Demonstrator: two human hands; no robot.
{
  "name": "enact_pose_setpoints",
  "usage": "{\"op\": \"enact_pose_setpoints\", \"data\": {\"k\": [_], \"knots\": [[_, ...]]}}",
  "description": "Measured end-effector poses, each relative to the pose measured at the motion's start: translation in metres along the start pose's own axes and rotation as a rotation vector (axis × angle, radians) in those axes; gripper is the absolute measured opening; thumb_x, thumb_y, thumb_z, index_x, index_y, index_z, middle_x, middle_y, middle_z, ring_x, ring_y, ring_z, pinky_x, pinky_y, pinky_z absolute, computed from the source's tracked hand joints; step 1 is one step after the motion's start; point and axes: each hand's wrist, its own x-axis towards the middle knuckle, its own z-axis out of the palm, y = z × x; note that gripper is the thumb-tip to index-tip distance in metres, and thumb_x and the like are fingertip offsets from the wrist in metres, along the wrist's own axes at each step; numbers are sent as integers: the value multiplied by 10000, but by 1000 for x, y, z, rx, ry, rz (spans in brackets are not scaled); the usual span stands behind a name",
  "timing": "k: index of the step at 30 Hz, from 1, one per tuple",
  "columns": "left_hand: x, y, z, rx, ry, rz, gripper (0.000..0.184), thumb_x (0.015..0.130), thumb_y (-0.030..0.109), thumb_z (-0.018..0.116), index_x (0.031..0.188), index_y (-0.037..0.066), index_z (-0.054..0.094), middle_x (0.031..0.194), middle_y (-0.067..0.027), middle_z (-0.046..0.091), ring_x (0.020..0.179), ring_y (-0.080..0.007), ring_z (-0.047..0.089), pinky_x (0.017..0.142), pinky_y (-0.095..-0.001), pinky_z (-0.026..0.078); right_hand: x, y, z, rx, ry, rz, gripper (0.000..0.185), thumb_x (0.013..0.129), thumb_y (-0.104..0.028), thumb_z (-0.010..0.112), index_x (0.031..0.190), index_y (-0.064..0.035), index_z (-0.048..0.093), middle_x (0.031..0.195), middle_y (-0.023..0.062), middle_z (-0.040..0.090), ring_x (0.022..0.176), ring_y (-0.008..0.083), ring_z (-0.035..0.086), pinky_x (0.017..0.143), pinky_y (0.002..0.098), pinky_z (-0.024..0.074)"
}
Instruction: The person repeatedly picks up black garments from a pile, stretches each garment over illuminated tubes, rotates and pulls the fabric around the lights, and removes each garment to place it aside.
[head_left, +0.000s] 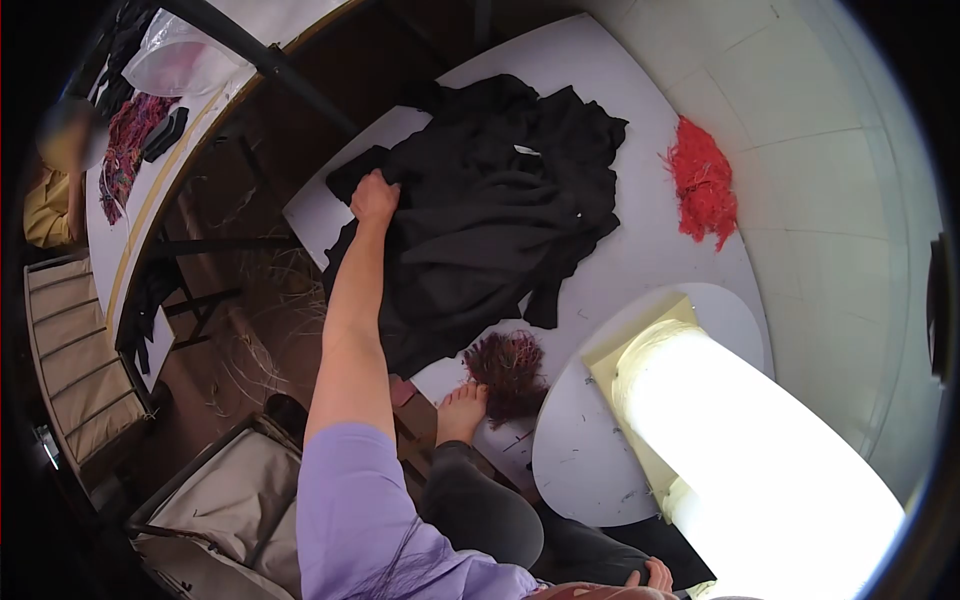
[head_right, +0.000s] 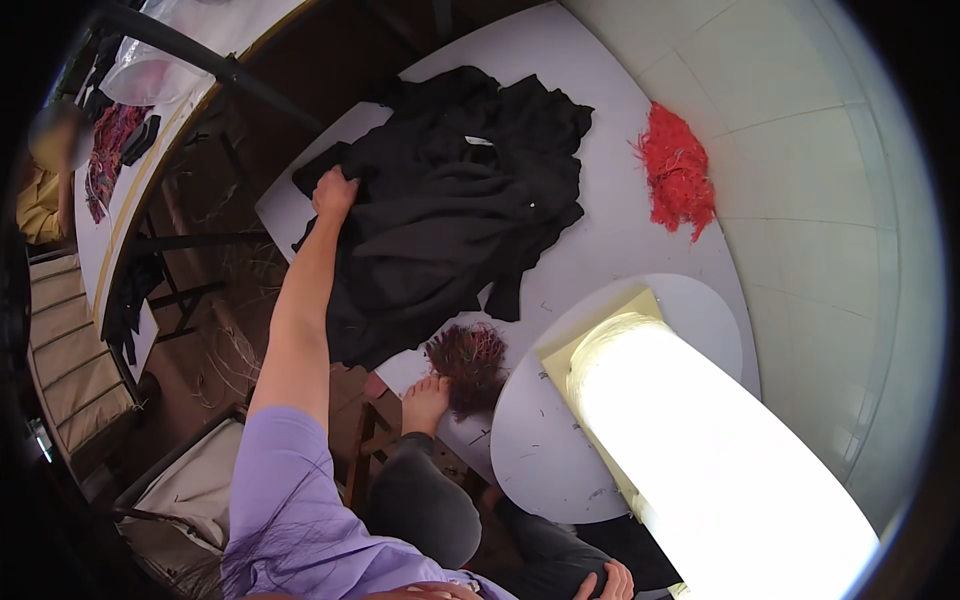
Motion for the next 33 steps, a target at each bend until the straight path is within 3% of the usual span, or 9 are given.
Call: {"op": "enact_pose_setpoints", "data": {"k": [3,11,13,18,21,27,29,32,33], "knots": [[-19,-1,-19,-90,390,69,426,676,269,719,1003,13,624,989,-130,630,1032,-326,553,921,-443,401,9,-16,-8,6,86,-40,323,772,-185,651,1042,-9,632,1005,184,635,937,349,601,863,416,458],[-168,48,-186,-414,720,1006,289,533,70,711,792,10,600,816,-109,589,889,-286,565,870,-409,405,-7,-32,-12,9,109,58,231,753,-141,616,950,-22,593,1016,122,616,1010,317,547,909,413,371],[-218,53,-217,-723,513,915,276,565,25,690,820,5,585,810,-138,581,763,-301,590,731,-312,471,-15,-24,-11,42,132,55,242,754,-151,624,953,-15,593,1019,123,616,1009,311,549,911,412,367],[-262,50,-300,-1337,369,683,263,716,15,626,972,-29,589,908,-90,630,797,-220,611,767,-285,474,-34,-19,-7,92,277,21,212,751,-155,641,923,-38,601,982,105,621,994,301,555,894,410,383],[-314,52,-377,-1711,25,344,278,820,96,548,1068,-25,582,993,-67,619,858,-191,610,786,-301,485,-42,-16,-6,140,342,11,203,766,-163,634,929,-45,601,975,107,620,981,297,562,885,408,390],[-442,23,-409,-1675,-694,84,363,866,315,499,1078,39,602,999,-89,652,886,-225,644,826,-351,518,-59,-12,0,142,385,17,220,789,-192,625,954,-48,597,994,103,621,996,279,561,892,408,390],[-466,-1,-367,-1595,-1248,-60,361,856,308,523,1034,6,610,949,-102,664,837,-229,654,796,-356,522,-65,-18,1,114,405,-5,221,790,-196,625,954,-49,599,1003,102,622,1010,273,557,895,409,390],[-540,-11,-341,-1383,-1407,-192,279,820,261,585,933,16,660,852,-98,675,797,-224,655,765,-355,524,-81,-48,-3,389,308,-183,423,771,-173,652,1157,-56,525,1110,139,588,1067,292,538,956,410,359],[-550,-17,-320,-1324,-1490,17,304,798,221,638,1015,9,619,905,-92,660,830,-214,644,777,-348,521,-88,-67,-3,529,263,-265,478,770,-166,657,1207,-57,497,1138,149,576,1082,296,534,974,410,350]]}}
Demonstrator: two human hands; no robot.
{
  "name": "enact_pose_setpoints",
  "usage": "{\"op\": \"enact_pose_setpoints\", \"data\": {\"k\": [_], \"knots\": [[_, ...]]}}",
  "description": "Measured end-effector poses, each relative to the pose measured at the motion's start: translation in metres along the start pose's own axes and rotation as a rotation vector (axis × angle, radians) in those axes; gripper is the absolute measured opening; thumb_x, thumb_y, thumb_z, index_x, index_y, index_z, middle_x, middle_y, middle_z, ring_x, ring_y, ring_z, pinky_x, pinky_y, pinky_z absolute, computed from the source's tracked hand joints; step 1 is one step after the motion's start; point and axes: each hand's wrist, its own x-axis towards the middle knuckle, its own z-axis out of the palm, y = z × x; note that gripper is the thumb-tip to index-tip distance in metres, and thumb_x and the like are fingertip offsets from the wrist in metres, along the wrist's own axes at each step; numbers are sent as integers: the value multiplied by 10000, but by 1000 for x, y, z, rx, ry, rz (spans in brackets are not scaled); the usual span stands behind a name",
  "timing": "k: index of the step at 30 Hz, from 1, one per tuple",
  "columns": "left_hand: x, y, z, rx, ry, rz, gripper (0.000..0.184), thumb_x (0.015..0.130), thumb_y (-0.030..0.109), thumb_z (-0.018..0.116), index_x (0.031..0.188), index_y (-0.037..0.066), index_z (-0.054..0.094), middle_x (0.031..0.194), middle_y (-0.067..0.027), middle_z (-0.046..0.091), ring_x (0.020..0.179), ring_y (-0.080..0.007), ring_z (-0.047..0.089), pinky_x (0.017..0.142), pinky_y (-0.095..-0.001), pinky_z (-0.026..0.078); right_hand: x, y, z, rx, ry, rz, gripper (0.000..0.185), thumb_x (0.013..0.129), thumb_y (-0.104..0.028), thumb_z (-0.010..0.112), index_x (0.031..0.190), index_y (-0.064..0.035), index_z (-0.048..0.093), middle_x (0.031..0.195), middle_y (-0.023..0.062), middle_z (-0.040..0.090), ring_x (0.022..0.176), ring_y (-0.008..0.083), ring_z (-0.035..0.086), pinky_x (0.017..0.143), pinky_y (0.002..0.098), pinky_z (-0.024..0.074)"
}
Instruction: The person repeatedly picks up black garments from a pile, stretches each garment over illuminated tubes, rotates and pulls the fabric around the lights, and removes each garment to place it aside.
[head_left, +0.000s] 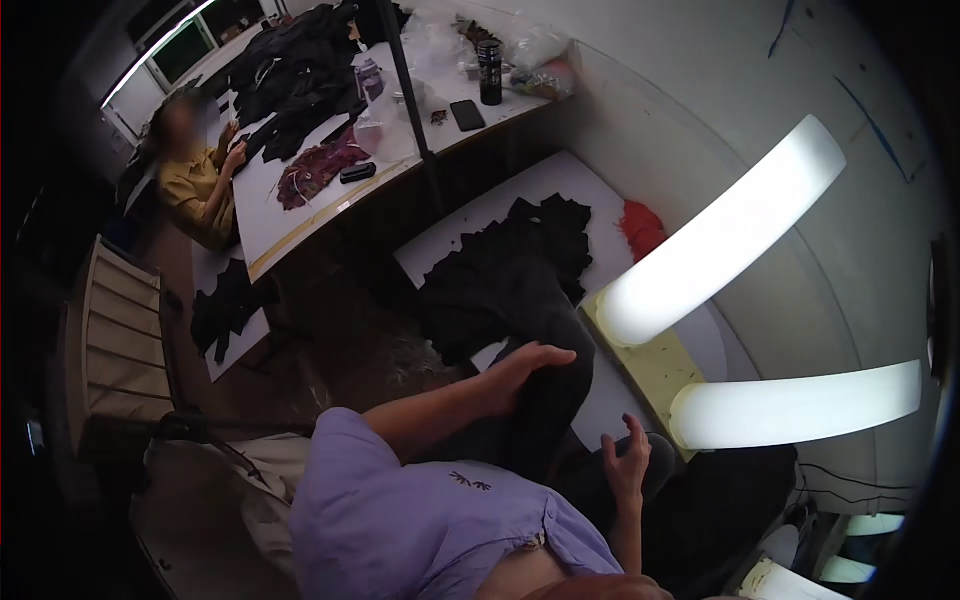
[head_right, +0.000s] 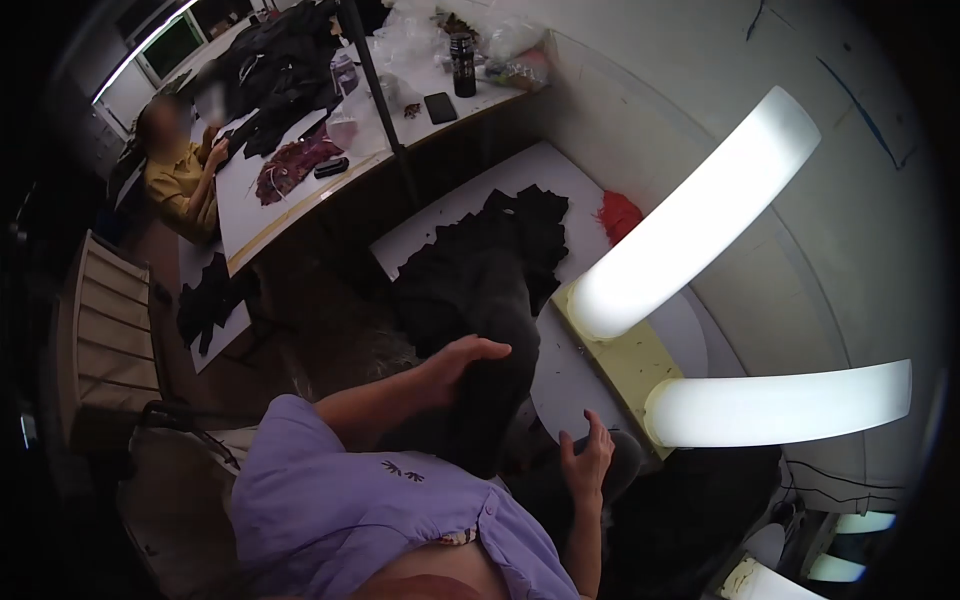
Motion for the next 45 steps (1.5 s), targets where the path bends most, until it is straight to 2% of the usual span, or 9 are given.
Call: {"op": "enact_pose_setpoints", "data": {"k": [3,8,15,22,26,27,31,34,45], "knots": [[11,-55,13,428,94,111,679,756,258,728,1252,-33,367,1192,-140,480,1093,-180,501,869,-327,469,-8,-88,10,963,-388,194,626,774,-159,661,1316,-32,375,1290,207,464,1135,297,513,979,388,375],[-23,-50,35,738,-85,297,632,797,296,719,1225,-47,404,1106,-113,560,960,-170,566,863,-277,460,-16,-123,23,1314,-306,294,618,778,-167,670,1308,-36,379,1297,208,450,1154,314,493,988,409,365],[-12,-88,2,939,5,467,518,799,358,713,1014,-66,507,891,-99,583,849,-130,549,702,-277,465,-35,-91,22,1008,160,199,609,785,-177,682,1298,-42,383,1306,209,431,1180,338,465,1001,438,350],[-15,-83,0,998,47,493,599,908,528,493,564,50,384,570,42,303,566,-48,302,434,-289,256,-38,-94,-8,47,226,-712,483,685,-146,700,1137,-100,537,1270,166,471,1190,372,433,931,494,374],[-7,-58,12,647,-165,373,386,939,348,540,710,42,484,683,78,464,644,-10,390,521,-211,362,-18,-105,-18,110,323,-803,341,667,-129,671,966,-55,524,1118,150,583,1082,353,527,893,484,409],[-6,-44,9,717,-290,314,304,932,300,558,988,2,561,894,20,592,816,-31,505,707,-198,441,-10,-113,-27,142,399,-799,303,698,-140,683,926,-40,510,1082,171,592,1021,325,571,865,459,439],[-16,-37,40,777,-636,595,707,872,391,616,1380,1,316,1174,-108,539,1042,-175,536,923,-332,415,8,-116,-47,1196,237,-321,342,819,-229,649,1035,-15,493,1062,156,590,1009,278,571,858,403,462],[-17,-44,58,1192,-600,1136,1000,669,477,762,1401,7,269,1296,-170,443,1227,-310,392,1006,-429,327,21,-106,-50,1482,606,235,350,893,-239,589,1135,-7,487,1059,120,580,947,223,590,783,351,497],[17,-35,116,1348,-449,1386,1008,530,411,825,1353,48,369,1315,-181,402,1198,-380,388,984,-474,333,28,-156,-104,1147,448,-118,389,895,-228,615,1201,-12,511,1114,39,553,995,114,527,861,262,424]]}}
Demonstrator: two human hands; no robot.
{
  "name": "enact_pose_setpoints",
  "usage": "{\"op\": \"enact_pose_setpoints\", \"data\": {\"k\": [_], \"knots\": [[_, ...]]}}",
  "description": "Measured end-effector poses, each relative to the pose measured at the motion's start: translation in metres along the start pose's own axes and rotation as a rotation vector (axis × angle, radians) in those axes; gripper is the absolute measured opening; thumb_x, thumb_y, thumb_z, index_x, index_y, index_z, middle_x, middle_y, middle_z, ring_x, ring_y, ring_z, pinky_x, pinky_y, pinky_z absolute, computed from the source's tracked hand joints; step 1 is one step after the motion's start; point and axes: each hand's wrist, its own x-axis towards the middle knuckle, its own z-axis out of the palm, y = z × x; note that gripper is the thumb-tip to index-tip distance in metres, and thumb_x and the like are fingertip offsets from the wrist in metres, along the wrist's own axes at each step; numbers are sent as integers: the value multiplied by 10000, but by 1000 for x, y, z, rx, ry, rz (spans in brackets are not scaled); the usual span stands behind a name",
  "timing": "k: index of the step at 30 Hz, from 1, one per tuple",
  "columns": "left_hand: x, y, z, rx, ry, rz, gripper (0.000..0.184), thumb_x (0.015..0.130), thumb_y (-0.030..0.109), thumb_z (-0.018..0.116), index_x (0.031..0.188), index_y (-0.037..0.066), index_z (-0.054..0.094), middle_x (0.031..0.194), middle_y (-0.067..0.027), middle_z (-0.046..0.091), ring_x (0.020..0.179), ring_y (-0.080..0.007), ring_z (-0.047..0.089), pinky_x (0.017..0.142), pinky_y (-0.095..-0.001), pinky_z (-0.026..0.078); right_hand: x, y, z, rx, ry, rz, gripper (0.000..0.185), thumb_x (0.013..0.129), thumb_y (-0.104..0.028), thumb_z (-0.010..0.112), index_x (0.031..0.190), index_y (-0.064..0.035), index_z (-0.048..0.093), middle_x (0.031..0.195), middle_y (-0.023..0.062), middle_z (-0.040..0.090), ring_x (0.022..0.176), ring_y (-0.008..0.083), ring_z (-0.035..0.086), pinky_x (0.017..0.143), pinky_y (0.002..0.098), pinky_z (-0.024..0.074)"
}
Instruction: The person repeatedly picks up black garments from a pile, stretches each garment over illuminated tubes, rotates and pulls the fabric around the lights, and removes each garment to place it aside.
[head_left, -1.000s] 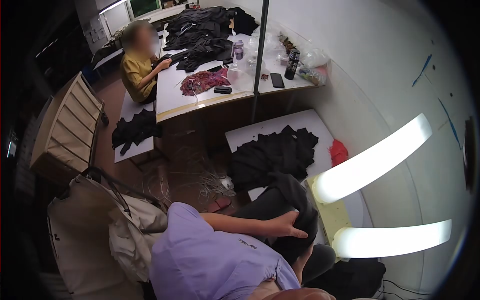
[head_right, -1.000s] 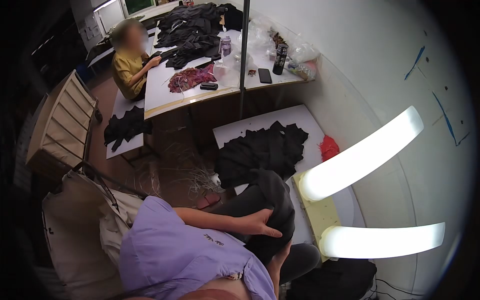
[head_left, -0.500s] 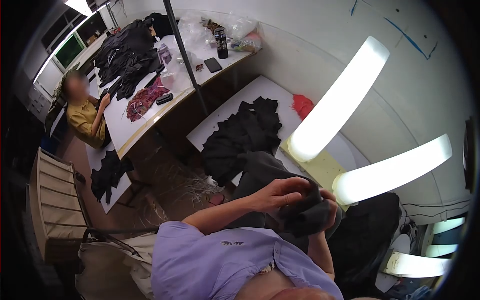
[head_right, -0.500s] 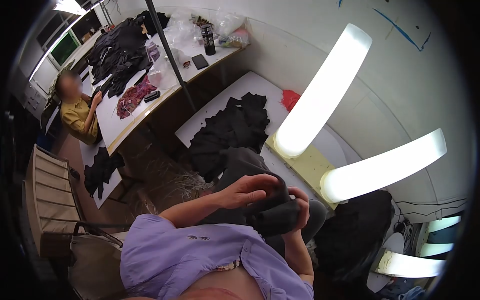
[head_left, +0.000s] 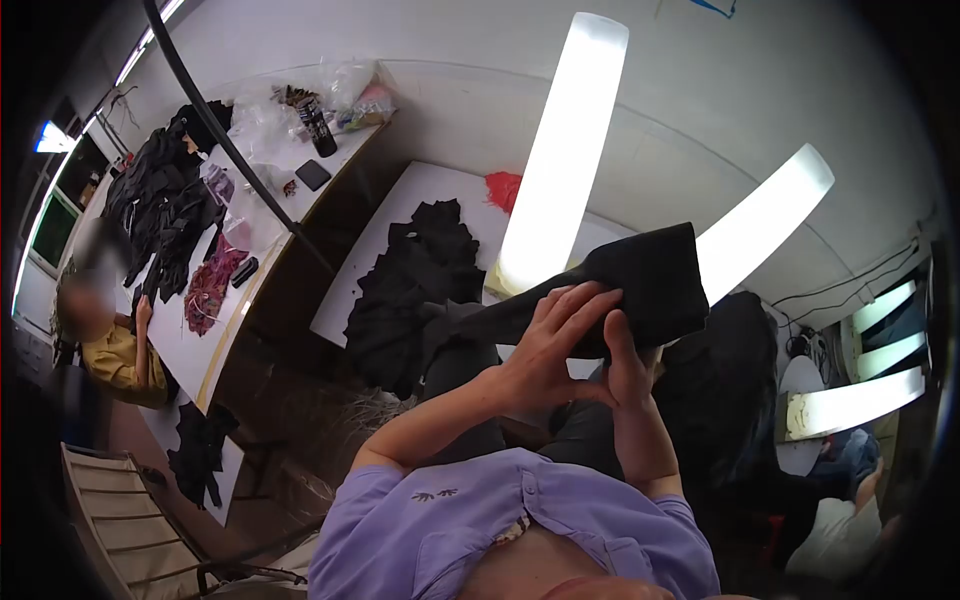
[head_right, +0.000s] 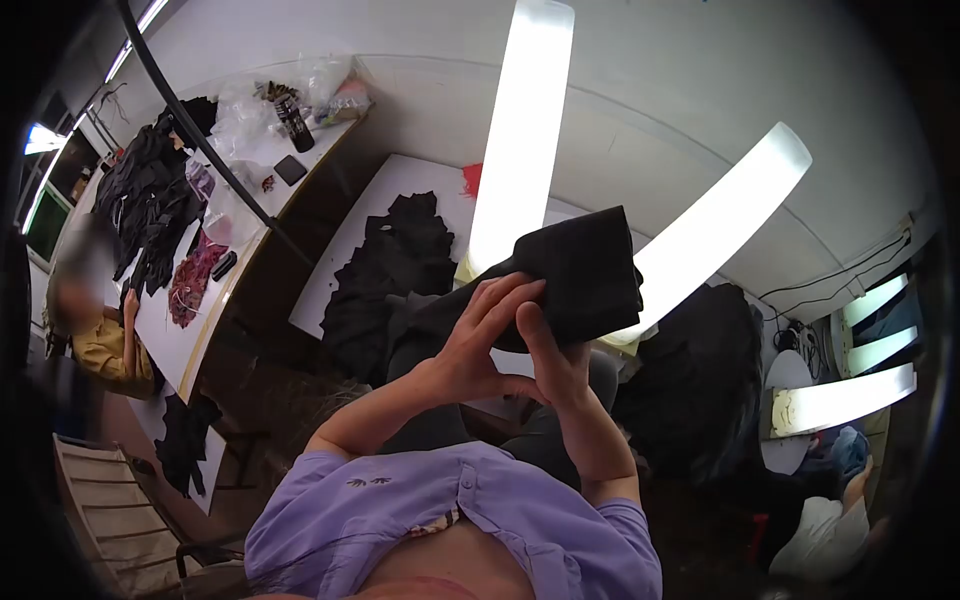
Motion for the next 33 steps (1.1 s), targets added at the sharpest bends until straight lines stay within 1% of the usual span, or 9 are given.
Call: {"op": "enact_pose_setpoints", "data": {"k": [3,9,12,19,23,25,28,31,33], "knots": [[16,-2,6,-67,2,-23,1023,481,328,887,1335,40,404,1293,-181,410,1145,-344,467,939,-393,416,4,-11,-13,-86,-23,-15,452,878,-276,635,1222,-15,499,1124,44,550,1011,117,522,860,268,431],[60,-25,3,-516,-120,-181,571,628,52,814,1124,29,532,983,-26,567,928,-106,545,821,-270,471,33,-34,-29,-79,-41,-95,384,833,-260,685,1110,-22,566,1030,57,596,946,143,569,836,285,459],[79,-28,-5,-686,-164,-274,358,697,59,794,967,10,565,887,-7,608,864,-87,581,781,-257,494,48,-55,-32,-81,50,-46,360,824,-245,694,1086,-29,577,1006,57,605,938,146,569,841,283,451],[96,-32,-30,-871,-133,-453,300,743,98,770,988,1,625,905,-51,664,839,-113,622,791,-275,512,75,-100,-49,-188,338,-139,354,844,-293,667,1071,-30,599,997,60,613,916,130,563,821,270,449],[107,-48,-55,-999,45,-574,145,870,193,653,893,50,658,845,-19,662,776,-86,618,736,-251,512,83,-125,-73,-322,210,-323,366,906,-272,589,1189,-41,577,1038,28,617,944,95,549,845,247,441],[116,-49,-56,-974,72,-453,144,904,190,604,892,55,652,848,-15,658,789,-76,608,745,-233,498,86,-123,-77,-458,218,-483,336,929,-239,560,1208,-52,571,1012,11,626,932,80,550,833,243,440],[130,-41,-60,-996,43,-391,144,915,168,584,954,40,639,877,-21,655,823,-70,601,757,-228,496,82,-123,-85,-709,117,-533,318,962,-208,506,1256,-94,548,798,-68,528,677,5,421,610,168,350],[140,-29,-58,-996,59,-392,155,915,166,584,996,42,629,878,-22,654,810,-70,602,729,-223,503,79,-122,-88,-709,102,-510,225,972,-208,486,1127,-75,581,682,-97,398,577,-1,263,519,161,227],[148,-26,-58,-916,67,-378,154,916,165,583,1008,50,626,871,-22,652,792,-68,604,702,-218,506,83,-122,-101,-704,94,-511,190,977,-206,475,1025,-59,584,680,-91,417,581,-4,281,525,156,239]]}}
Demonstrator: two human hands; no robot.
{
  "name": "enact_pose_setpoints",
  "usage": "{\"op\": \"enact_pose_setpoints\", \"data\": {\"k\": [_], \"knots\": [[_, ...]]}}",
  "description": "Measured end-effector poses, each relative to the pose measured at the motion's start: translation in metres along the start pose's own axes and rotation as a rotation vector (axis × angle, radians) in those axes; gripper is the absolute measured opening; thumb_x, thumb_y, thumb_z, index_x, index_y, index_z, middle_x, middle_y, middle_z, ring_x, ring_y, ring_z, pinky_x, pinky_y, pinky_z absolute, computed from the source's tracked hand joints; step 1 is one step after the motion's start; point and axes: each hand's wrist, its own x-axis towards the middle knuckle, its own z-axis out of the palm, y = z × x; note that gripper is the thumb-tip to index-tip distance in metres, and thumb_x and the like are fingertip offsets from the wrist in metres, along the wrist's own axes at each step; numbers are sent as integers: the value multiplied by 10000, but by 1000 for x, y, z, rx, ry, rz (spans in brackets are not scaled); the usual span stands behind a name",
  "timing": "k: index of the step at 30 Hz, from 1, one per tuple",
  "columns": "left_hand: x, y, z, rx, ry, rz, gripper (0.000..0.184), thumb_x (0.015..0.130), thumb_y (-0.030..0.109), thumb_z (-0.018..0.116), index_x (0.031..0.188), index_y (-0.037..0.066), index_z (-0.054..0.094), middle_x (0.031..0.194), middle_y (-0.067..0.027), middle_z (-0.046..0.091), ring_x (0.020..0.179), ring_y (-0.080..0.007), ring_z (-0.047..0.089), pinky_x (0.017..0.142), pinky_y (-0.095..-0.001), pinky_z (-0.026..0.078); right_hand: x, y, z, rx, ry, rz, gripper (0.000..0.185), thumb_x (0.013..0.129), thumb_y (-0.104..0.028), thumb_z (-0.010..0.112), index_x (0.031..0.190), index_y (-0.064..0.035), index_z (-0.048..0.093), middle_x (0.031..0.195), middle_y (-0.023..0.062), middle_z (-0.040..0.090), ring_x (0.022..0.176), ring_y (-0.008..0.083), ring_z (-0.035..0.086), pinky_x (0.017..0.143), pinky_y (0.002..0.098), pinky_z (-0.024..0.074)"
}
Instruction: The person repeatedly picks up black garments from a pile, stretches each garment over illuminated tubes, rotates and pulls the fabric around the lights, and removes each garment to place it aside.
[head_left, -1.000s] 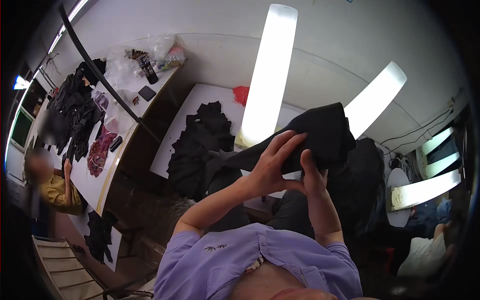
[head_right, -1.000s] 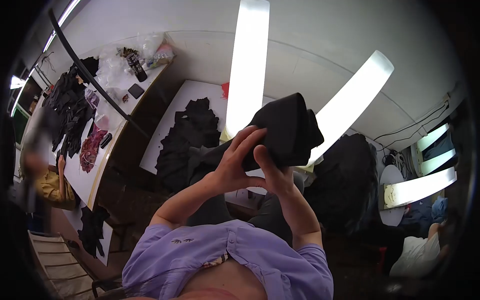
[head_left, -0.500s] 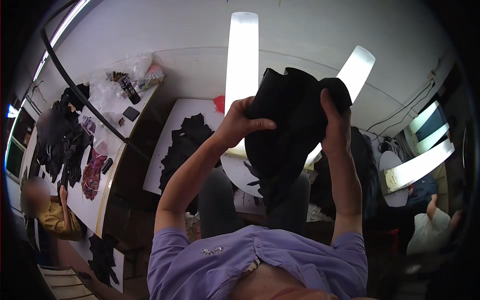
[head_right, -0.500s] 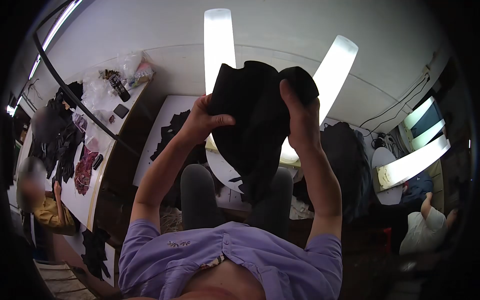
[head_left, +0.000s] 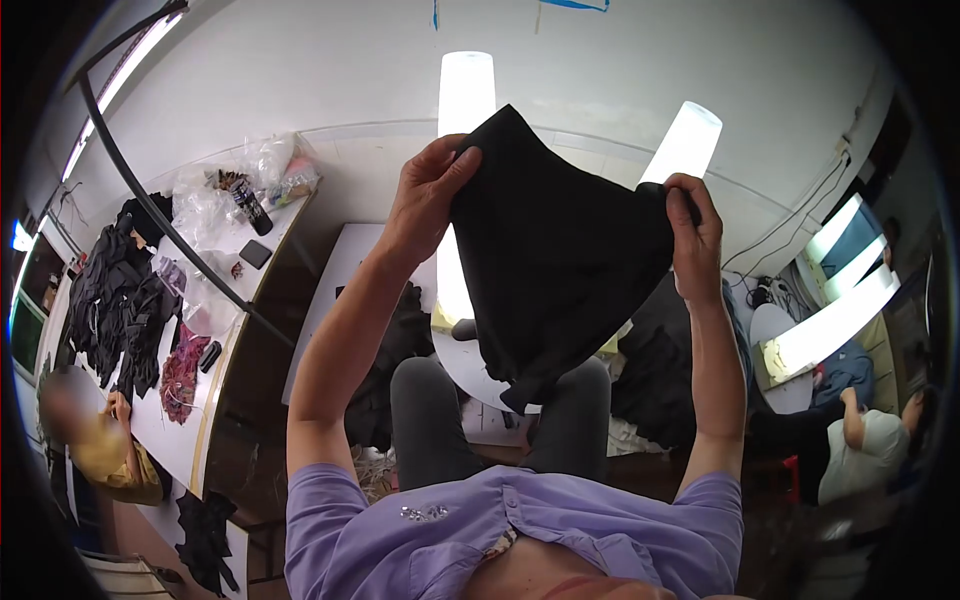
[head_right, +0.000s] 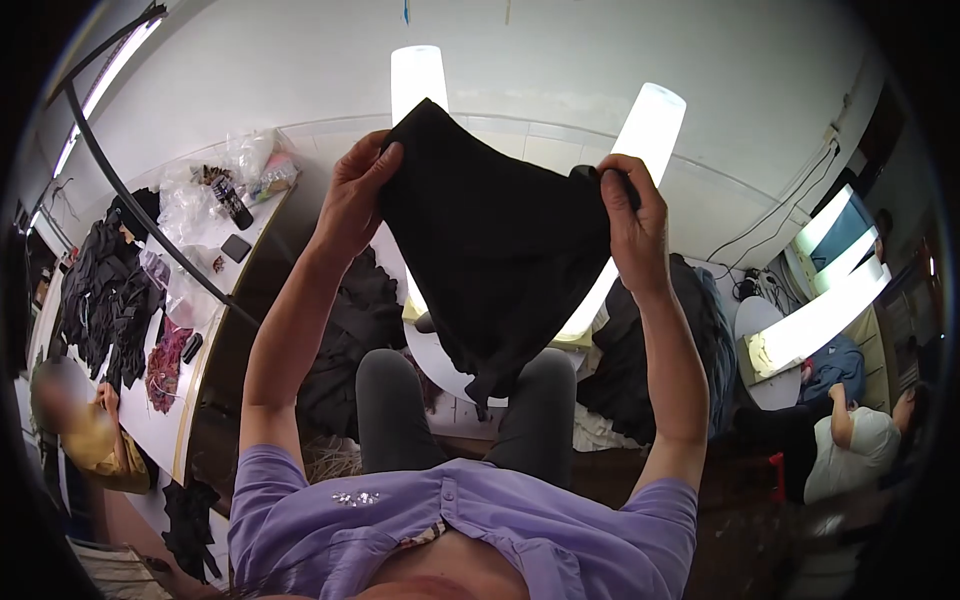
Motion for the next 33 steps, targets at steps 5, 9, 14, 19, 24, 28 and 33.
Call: {"op": "enact_pose_setpoints", "data": {"k": [5,9,14,19,24,28,33], "knots": [[18,9,2,92,81,131,129,921,164,575,989,62,615,815,-9,643,728,-53,597,648,-200,497,-2,16,-16,-221,30,-3,194,983,-209,458,936,-40,541,710,-46,467,616,24,372,571,183,332],[28,28,-2,94,147,235,126,919,176,581,969,66,614,797,1,635,689,-36,574,621,-189,483,-3,29,-29,-265,93,1,205,972,-220,483,966,-22,538,740,-11,522,612,64,409,613,212,386],[40,50,-10,221,260,330,155,901,191,610,964,50,622,822,1,624,702,-43,565,625,-184,476,-8,3,-33,-169,-57,65,255,938,-190,541,1161,-68,549,886,6,637,633,73,486,621,202,415],[45,61,-21,284,296,355,168,895,193,620,968,42,624,829,-6,619,729,-52,561,659,-190,472,-2,14,-33,-369,-238,-380,344,886,-53,577,1226,-93,538,1016,57,683,706,141,646,667,258,492],[44,68,-28,387,296,345,232,911,226,595,1040,34,589,877,-3,602,767,-71,576,685,-210,498,-4,10,-34,-428,-295,-107,317,876,-31,577,1187,-84,556,980,87,686,767,203,677,696,290,515],[43,66,-25,343,307,341,204,900,209,611,1008,36,606,868,-10,612,762,-68,570,682,-204,485,-4,15,-34,-433,-271,-275,378,865,-14,580,1227,-108,525,969,88,685,799,218,680,681,303,539],[43,63,-27,310,319,309,191,894,204,619,998,43,612,871,-14,612,762,-65,563,679,-200,479,0,10,-28,-465,-157,-514,476,817,24,619,1250,-144,515,961,87,684,791,210,680,637,304,556]]}}
